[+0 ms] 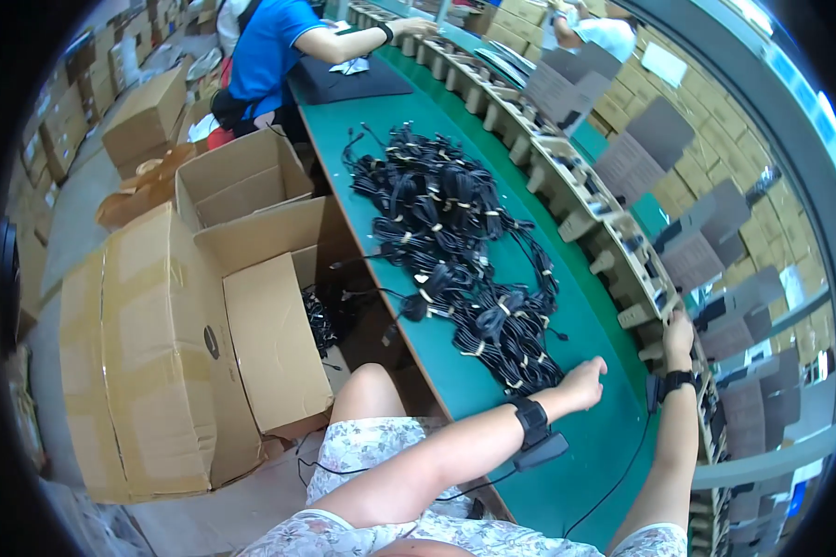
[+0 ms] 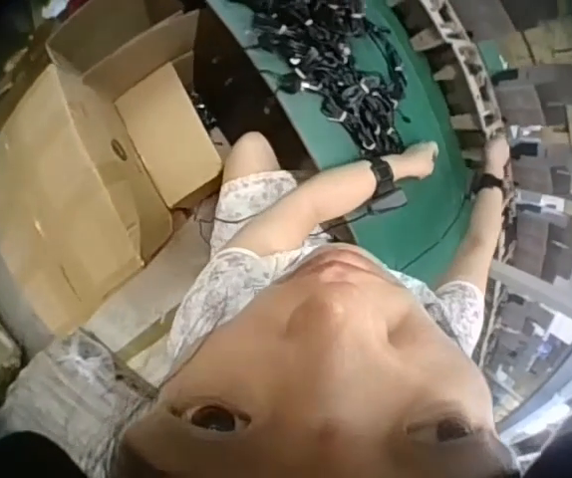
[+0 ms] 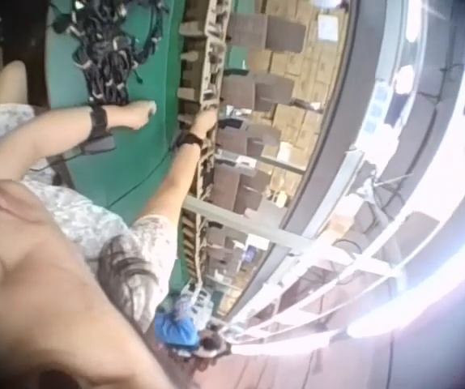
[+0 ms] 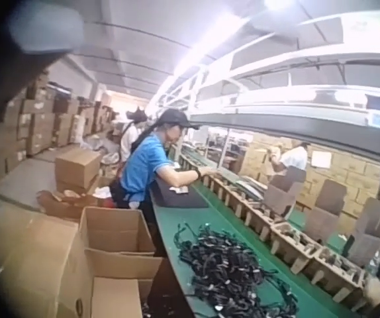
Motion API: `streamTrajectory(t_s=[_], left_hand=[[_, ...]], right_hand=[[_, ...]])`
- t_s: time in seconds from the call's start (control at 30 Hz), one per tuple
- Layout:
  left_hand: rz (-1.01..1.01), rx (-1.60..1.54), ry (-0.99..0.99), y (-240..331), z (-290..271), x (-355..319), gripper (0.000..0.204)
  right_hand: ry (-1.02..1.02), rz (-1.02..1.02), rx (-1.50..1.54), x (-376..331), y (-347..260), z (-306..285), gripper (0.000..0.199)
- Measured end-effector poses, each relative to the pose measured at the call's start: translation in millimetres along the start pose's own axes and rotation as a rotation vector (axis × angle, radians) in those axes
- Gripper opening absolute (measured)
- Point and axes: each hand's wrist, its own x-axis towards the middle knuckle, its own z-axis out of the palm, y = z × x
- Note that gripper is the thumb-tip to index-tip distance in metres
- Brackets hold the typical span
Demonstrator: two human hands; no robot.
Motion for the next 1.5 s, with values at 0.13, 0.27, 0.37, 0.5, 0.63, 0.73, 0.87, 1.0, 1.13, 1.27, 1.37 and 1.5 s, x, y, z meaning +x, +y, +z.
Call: streamTrajectory(t_s=[0.13,0.27,0.37,0.5,0.63,0.73,0.87,1.0,1.13,1.27,1.37,1.5], left_hand=[[0.148,0.260,0.113,-3.6,5.9,-1.2,0.025],[0.115,0.301,0.091,5.6,8.8,-5.6,0.022],[0.114,0.310,0.095,6.2,14.7,-7.1,0.019],[0.109,0.358,0.126,11.2,31.7,-8.9,0.016],[0.113,0.461,0.148,12.8,39.2,-14.4,0.014],[0.125,0.545,0.135,13.5,44.3,-22.8,0.013],[0.179,0.652,0.129,17.4,48.9,-30.3,0.013],[0.189,0.672,0.155,15.7,44.7,-29.9,0.013],[0.181,0.735,0.111,2.8,22.3,-20.4,0.013],[0.222,0.707,-0.006,16.3,18.9,-15.7,0.016],[0.314,0.693,-0.060,13.8,16.3,-12.5,0.016],[0.386,0.606,0.032,0.7,7.8,-3.6,0.017]], right_hand=[[-0.124,-0.084,-0.057,2.7,18.0,-7.3,0.024],[0.176,-0.084,0.225,-5.9,13.9,14.5,0.033],[-0.071,0.013,-0.085,-16.1,11.2,8.2,0.038],[-0.083,0.075,-0.021,-11.9,17.6,-6.1,0.040],[-0.171,0.105,-0.029,-14.1,16.6,-14.9,0.041],[-0.180,0.118,-0.102,-16.4,16.1,-18.7,0.041],[-0.116,0.036,-0.062,-28.7,26.8,-27.3,0.037],[-0.246,0.066,0.089,-36.2,-7.8,-54.0,0.038],[-0.581,0.190,0.360,-28.8,-65.7,-78.6,0.040],[-0.538,0.118,-0.143,-10.3,-32.8,-76.6,0.048],[-0.538,0.199,-0.242,-11.6,-26.8,-72.5,0.052],[-0.194,0.158,-0.117,-48.0,-12.6,-33.9,0.049]])
